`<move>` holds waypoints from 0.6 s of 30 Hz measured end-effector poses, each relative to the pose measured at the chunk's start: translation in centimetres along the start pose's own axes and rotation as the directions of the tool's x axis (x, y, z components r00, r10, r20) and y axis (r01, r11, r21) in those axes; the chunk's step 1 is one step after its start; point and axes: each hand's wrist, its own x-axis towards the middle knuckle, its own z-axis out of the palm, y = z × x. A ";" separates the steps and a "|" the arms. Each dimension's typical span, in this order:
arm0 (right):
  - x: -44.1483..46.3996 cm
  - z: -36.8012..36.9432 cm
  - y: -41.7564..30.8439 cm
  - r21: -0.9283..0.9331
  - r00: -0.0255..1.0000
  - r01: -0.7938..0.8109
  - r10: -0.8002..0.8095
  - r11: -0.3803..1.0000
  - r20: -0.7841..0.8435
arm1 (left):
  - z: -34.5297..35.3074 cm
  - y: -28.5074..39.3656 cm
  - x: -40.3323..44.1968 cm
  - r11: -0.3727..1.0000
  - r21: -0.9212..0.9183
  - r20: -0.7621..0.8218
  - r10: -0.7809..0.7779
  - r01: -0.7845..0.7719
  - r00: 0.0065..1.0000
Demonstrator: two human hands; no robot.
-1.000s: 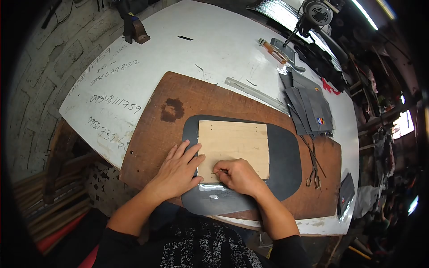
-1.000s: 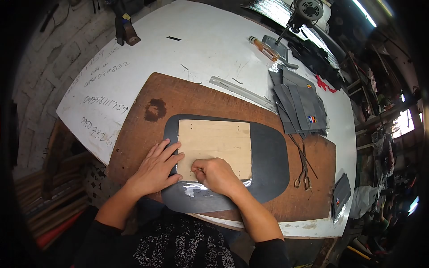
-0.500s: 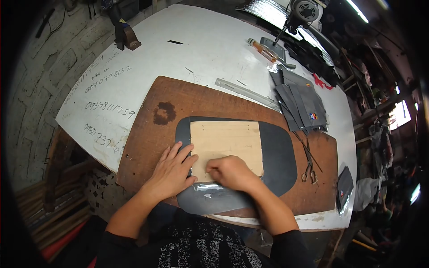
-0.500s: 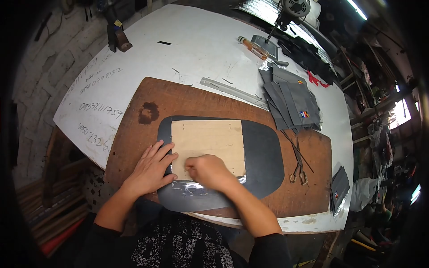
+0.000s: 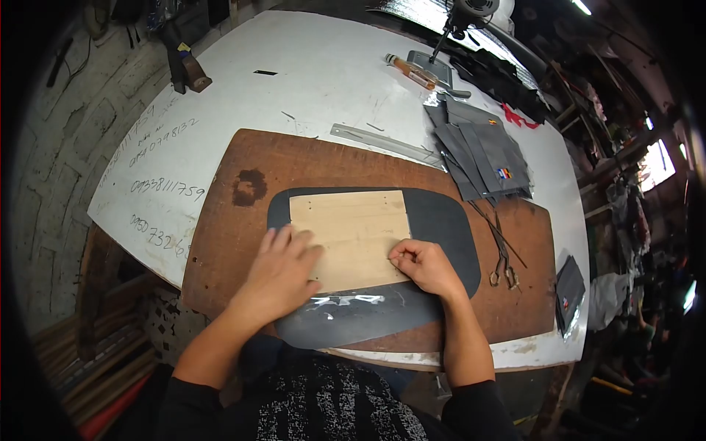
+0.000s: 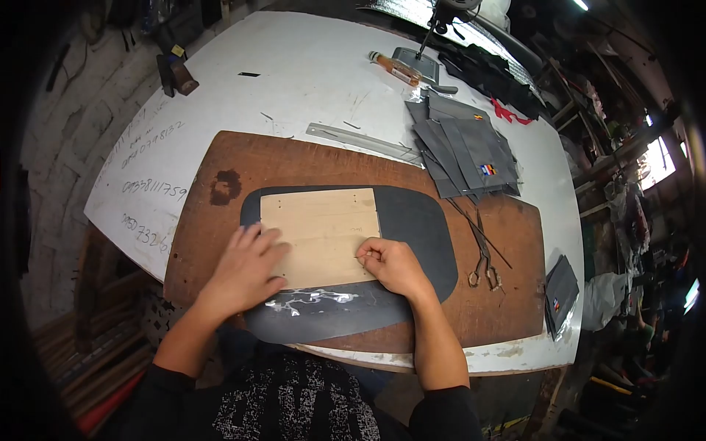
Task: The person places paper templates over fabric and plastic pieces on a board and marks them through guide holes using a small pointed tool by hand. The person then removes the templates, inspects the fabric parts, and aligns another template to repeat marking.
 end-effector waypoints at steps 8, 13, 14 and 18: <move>-0.1 0.1 0.5 0.021 0.997 0.068 -0.067 0.997 -0.022 | 6.3 4.9 5.3 0.908 -0.175 -0.153 0.356 -0.380 0.922; -0.1 -0.9 1.5 0.167 0.999 0.045 -0.049 0.985 0.021 | 7.1 4.7 5.3 0.888 -0.229 -0.262 0.338 -0.398 0.904; -0.3 -1.4 1.8 0.167 0.999 0.027 -0.030 0.986 0.019 | 7.3 4.7 5.3 0.885 -0.240 -0.278 0.332 -0.400 0.902; -1.1 -3.8 2.7 0.160 0.997 -0.021 0.009 0.987 0.073 | 7.7 4.4 5.2 0.884 -0.252 -0.287 0.319 -0.393 0.903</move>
